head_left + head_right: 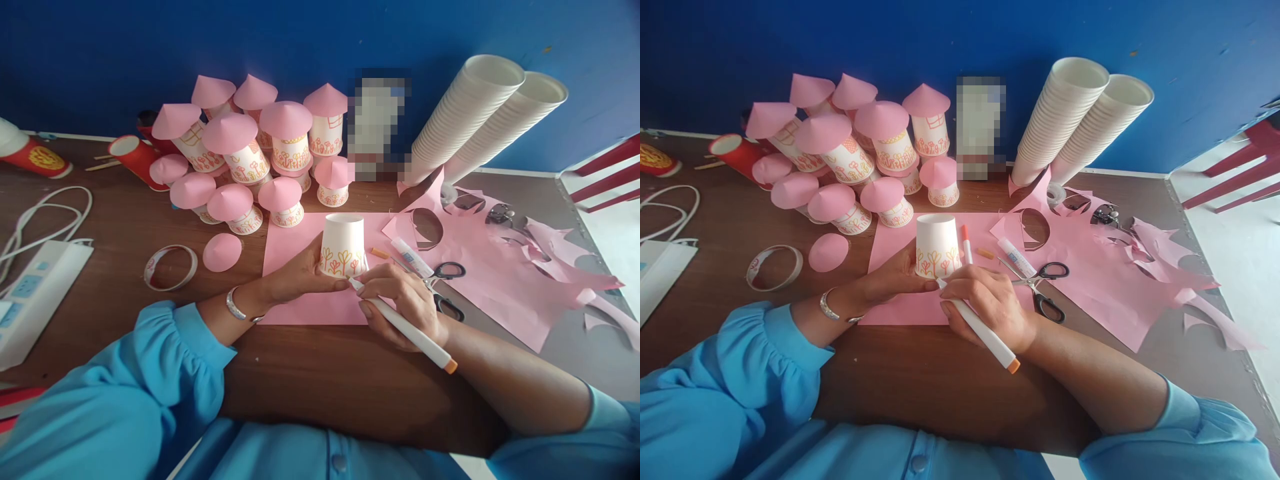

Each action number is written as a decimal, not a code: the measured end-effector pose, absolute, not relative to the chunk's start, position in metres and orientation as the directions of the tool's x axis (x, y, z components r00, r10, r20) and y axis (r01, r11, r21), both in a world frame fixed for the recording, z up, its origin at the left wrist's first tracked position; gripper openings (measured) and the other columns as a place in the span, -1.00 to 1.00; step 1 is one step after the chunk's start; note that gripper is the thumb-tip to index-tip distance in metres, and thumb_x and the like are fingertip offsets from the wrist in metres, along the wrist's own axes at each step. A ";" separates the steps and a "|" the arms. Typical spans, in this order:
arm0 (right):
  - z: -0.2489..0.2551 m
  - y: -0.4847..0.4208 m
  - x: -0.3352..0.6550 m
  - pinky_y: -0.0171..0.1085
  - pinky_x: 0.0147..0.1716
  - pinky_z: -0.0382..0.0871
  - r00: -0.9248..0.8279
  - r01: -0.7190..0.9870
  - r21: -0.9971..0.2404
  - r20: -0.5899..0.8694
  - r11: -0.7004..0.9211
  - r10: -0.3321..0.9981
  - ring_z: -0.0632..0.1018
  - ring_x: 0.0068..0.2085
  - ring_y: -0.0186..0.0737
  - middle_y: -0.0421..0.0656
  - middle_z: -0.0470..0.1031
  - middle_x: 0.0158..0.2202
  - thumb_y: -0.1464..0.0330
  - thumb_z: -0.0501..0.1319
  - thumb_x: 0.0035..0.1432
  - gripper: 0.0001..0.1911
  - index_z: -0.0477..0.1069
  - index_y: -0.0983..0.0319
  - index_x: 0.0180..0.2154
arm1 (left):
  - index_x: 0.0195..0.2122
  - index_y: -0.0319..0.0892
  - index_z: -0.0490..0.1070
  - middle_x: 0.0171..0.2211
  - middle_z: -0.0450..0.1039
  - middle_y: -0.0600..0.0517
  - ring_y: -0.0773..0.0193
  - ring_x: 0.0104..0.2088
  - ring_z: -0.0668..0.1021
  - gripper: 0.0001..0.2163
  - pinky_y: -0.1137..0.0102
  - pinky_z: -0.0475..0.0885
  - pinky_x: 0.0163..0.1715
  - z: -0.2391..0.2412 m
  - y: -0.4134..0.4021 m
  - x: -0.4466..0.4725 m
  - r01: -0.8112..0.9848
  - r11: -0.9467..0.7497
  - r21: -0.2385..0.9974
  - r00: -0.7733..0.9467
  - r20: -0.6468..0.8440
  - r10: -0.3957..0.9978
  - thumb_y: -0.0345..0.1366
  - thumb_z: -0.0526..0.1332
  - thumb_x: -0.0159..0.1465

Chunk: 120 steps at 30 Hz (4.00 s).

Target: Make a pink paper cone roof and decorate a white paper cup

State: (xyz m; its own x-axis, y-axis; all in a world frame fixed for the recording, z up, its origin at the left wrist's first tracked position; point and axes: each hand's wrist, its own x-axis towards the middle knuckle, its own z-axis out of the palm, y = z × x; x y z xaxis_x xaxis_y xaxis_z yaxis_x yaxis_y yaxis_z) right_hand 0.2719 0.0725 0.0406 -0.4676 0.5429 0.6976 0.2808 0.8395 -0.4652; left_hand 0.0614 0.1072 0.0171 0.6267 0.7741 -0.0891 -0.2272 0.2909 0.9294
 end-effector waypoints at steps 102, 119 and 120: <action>0.039 0.074 0.270 -0.29 -0.43 0.56 -0.453 0.330 -0.399 0.729 0.856 0.514 0.62 -0.38 -0.25 -0.18 0.52 -0.35 0.56 0.20 0.24 -0.77 0.35 0.18 -0.11 | 0.23 -0.08 0.27 0.14 0.40 -0.15 -0.06 0.14 0.48 -0.30 0.13 0.44 0.05 0.019 0.106 0.064 -0.161 0.246 0.956 0.573 -0.112 0.812 -0.14 0.53 0.12; 0.034 0.071 0.267 -0.28 -0.41 0.56 -0.516 0.341 -0.289 0.737 0.894 0.435 0.63 -0.37 -0.22 -0.11 0.58 -0.33 0.58 0.28 0.23 -0.76 0.41 0.23 -0.10 | 0.07 -0.13 0.23 0.03 0.38 -0.11 0.00 0.03 0.50 -0.31 0.16 0.48 -0.05 0.012 0.102 0.073 -0.026 0.065 0.998 0.448 -0.047 0.893 -0.23 0.57 -0.01; 0.033 0.071 0.268 -0.28 -0.41 0.56 -0.531 0.338 -0.278 0.732 0.899 0.426 0.63 -0.37 -0.22 -0.10 0.59 -0.32 0.58 0.29 0.22 -0.76 0.42 0.24 -0.09 | 0.07 -0.14 0.23 0.05 0.38 -0.12 0.00 0.04 0.50 -0.31 0.16 0.48 -0.05 0.013 0.101 0.073 -0.028 0.053 0.998 0.447 -0.035 0.894 -0.25 0.57 -0.01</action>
